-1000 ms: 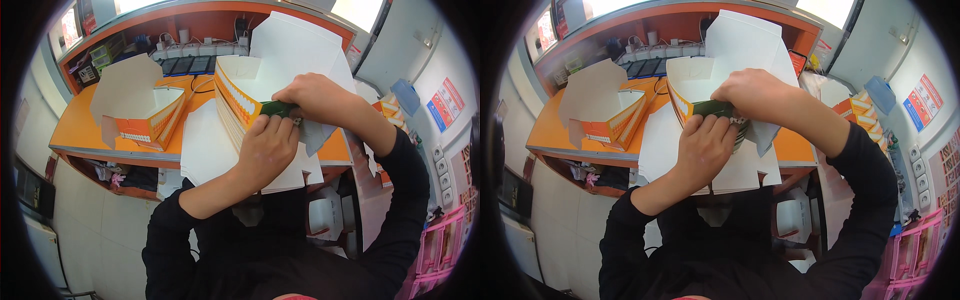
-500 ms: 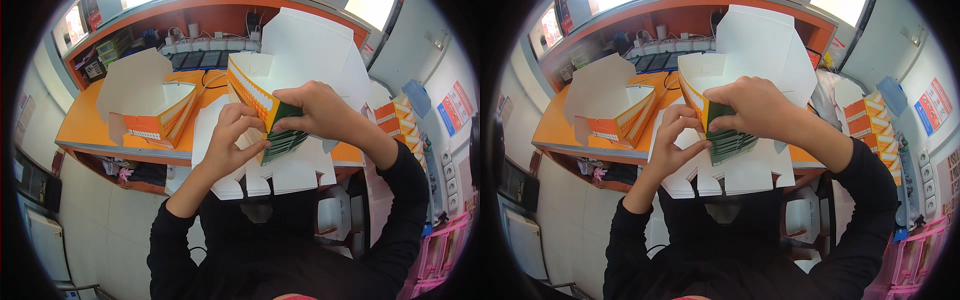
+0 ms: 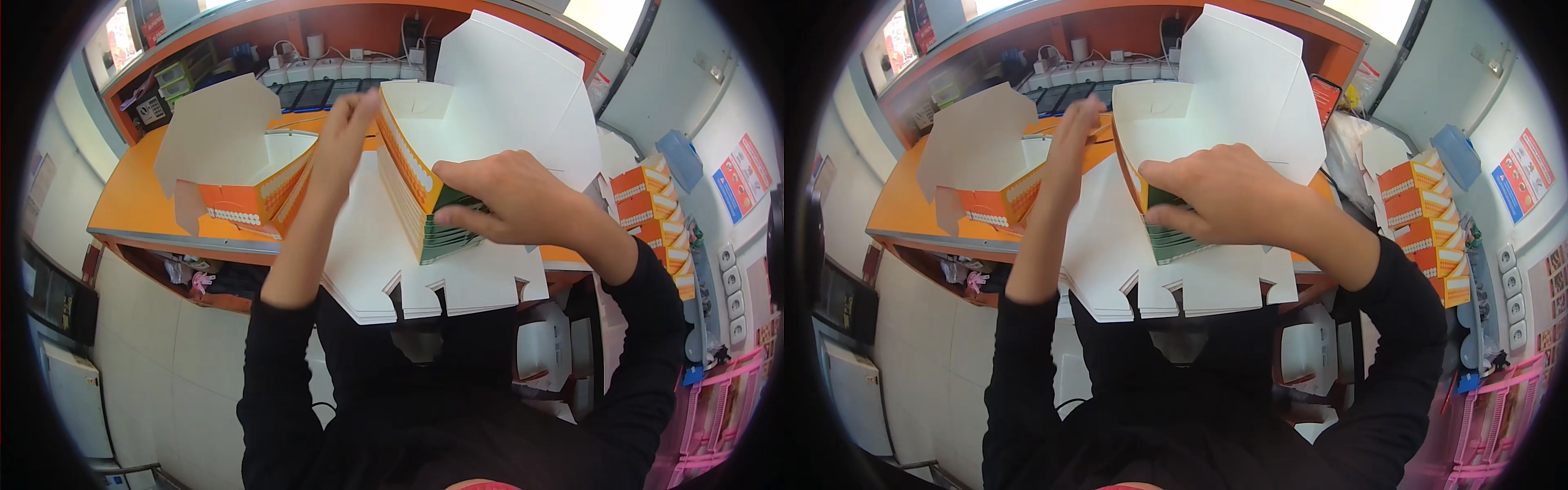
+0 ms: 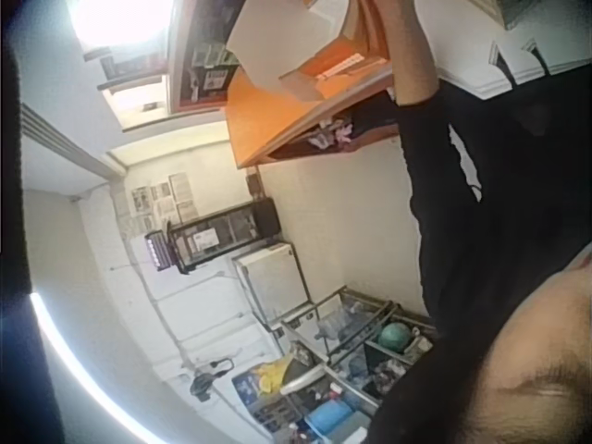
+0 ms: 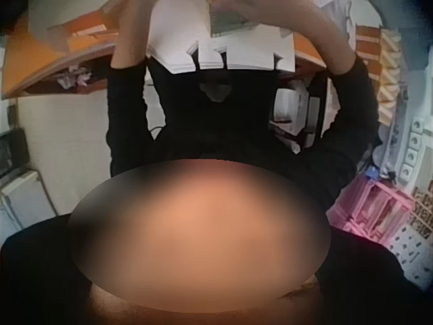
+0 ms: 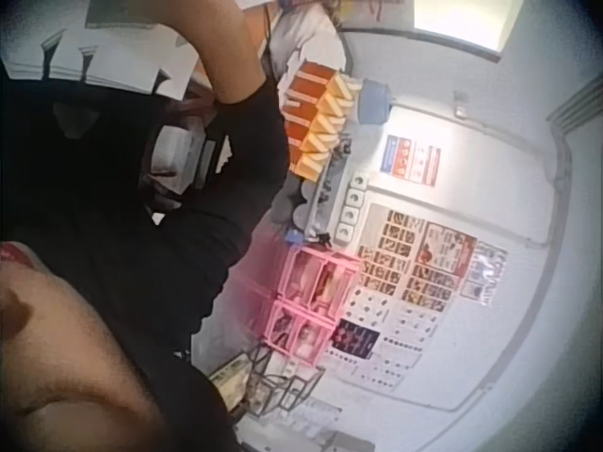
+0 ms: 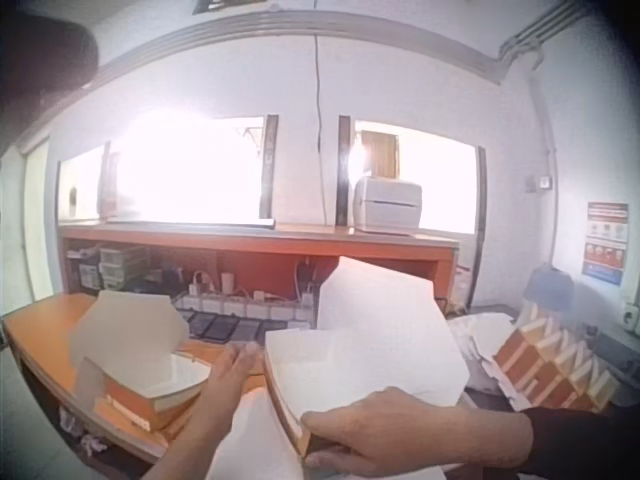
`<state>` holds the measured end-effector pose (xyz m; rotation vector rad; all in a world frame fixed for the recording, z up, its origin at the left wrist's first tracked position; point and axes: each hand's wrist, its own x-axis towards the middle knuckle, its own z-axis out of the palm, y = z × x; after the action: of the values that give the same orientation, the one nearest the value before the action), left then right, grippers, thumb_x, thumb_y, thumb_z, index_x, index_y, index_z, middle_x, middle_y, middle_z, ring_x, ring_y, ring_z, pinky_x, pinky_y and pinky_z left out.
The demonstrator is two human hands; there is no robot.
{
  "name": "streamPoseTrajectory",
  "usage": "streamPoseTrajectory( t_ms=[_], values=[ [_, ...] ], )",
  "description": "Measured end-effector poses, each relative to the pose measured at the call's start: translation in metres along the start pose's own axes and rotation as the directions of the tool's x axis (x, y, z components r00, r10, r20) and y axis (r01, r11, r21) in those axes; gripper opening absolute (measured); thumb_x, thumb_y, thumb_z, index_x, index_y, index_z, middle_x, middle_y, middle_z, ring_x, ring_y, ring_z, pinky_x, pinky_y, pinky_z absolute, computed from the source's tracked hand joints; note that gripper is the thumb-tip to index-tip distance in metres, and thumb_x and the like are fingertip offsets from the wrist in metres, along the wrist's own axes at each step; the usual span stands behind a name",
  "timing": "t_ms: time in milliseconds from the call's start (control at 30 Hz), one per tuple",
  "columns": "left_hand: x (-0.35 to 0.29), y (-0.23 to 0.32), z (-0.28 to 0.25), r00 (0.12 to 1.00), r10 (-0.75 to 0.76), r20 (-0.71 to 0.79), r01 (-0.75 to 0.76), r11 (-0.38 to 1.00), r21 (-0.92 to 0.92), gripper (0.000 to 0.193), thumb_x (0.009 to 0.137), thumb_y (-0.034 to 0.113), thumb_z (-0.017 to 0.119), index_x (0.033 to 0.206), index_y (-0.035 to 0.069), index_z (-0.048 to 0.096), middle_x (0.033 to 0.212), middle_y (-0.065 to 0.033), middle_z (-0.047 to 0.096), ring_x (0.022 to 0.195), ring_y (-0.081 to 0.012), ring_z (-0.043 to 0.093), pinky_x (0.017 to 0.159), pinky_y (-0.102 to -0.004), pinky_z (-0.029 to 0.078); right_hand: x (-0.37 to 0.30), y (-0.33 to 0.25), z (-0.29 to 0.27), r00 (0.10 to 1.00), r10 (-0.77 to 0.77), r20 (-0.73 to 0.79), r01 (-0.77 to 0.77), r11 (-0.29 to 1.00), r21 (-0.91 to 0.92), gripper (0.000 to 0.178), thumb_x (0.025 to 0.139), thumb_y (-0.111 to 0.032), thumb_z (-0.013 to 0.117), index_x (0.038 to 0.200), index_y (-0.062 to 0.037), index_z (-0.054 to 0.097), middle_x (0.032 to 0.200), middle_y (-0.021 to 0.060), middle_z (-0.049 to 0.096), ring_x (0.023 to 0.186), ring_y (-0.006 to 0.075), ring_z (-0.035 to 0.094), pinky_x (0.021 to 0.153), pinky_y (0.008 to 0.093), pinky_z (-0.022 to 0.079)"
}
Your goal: The person assembles cardboard boxes by hand. They fold the sides of flat cardboard sheets to form boxes and place them onto a stack one at a time.
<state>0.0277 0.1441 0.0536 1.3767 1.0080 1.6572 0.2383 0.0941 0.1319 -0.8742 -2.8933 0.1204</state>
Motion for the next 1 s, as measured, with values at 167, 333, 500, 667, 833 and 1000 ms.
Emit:
streamPoseTrajectory(
  t_ms=[167, 333, 500, 667, 833, 1000],
  values=[
    [0.062, -0.022, -0.004, 0.935, -0.309, 0.172, 0.301, 0.951, 0.072, 0.042, 0.090, 0.045, 0.055, 0.102, 0.005, 0.056, 0.094, -0.0038, 0.055, 0.088, -0.0174, 0.051, 0.084, -0.0318, 0.039, -0.002, -0.006, 0.017, 0.995, -0.066, -0.071, 0.059, 0.994, -0.096, 0.033, 0.079, -0.033, 0.070, 0.098, -0.0098, 0.054, 0.077, 0.0104, 0.066, 0.073, 0.0315, 0.066, 0.063, 0.0421, 0.050],
    [0.081, -0.017, 0.001, 0.954, -0.211, 0.215, 0.148, 0.949, 0.278, 0.039, 0.090, 0.039, 0.056, 0.111, 0.005, 0.058, 0.104, -0.0082, 0.062, 0.099, -0.0212, 0.057, 0.089, -0.0345, 0.043, -0.011, -0.003, 0.020, 0.997, 0.026, -0.079, -0.025, 1.000, 0.008, 0.035, 0.075, -0.036, 0.073, 0.093, -0.0103, 0.057, 0.077, 0.0087, 0.066, 0.070, 0.0295, 0.065, 0.061, 0.0403, 0.050],
    [0.141, -0.009, 0.028, 0.728, -0.301, 0.616, -0.396, 0.549, 0.736, 0.054, 0.090, 0.046, 0.053, 0.121, 0.002, 0.058, 0.119, -0.0172, 0.061, 0.111, -0.0311, 0.056, 0.095, -0.0379, 0.042, -0.011, -0.008, 0.031, 0.956, 0.042, -0.292, -0.061, 0.997, -0.057, 0.039, 0.071, -0.046, 0.074, 0.083, -0.0106, 0.061, 0.069, 0.0062, 0.063, 0.064, 0.0254, 0.063, 0.058, 0.0360, 0.047],
    [0.119, 0.003, 0.052, 0.718, -0.533, 0.448, -0.167, 0.493, 0.854, 0.067, 0.090, 0.063, 0.042, 0.123, 0.008, 0.062, 0.131, -0.0206, 0.054, 0.118, -0.0337, 0.053, 0.100, -0.0419, 0.037, -0.010, 0.003, 0.036, 0.952, 0.037, -0.304, -0.065, 0.994, -0.083, 0.039, 0.070, -0.045, 0.074, 0.082, -0.0108, 0.060, 0.067, 0.0053, 0.063, 0.064, 0.0253, 0.063, 0.057, 0.0361, 0.047],
    [0.125, -0.022, 0.037, 0.750, -0.499, 0.434, -0.076, 0.586, 0.807, 0.066, 0.090, 0.060, 0.045, 0.123, 0.006, 0.060, 0.131, -0.0199, 0.053, 0.120, -0.0327, 0.051, 0.101, -0.0399, 0.036, -0.007, -0.004, 0.038, 0.954, -0.013, -0.299, -0.017, 0.995, -0.097, 0.039, 0.067, -0.041, 0.077, 0.082, -0.0105, 0.059, 0.067, 0.0045, 0.063, 0.065, 0.0258, 0.064, 0.059, 0.0363, 0.048],
    [0.087, 0.020, 0.012, 0.926, -0.077, 0.369, -0.238, 0.640, 0.731, 0.054, 0.089, 0.050, 0.055, 0.112, 0.002, 0.064, 0.115, -0.0172, 0.062, 0.110, -0.0290, 0.056, 0.094, -0.0363, 0.041, -0.012, -0.009, 0.034, 0.935, 0.040, -0.352, -0.058, 0.998, -0.038, 0.039, 0.065, -0.035, 0.078, 0.086, -0.0087, 0.058, 0.078, 0.0063, 0.064, 0.077, 0.0238, 0.064, 0.067, 0.0358, 0.048]
  ],
)
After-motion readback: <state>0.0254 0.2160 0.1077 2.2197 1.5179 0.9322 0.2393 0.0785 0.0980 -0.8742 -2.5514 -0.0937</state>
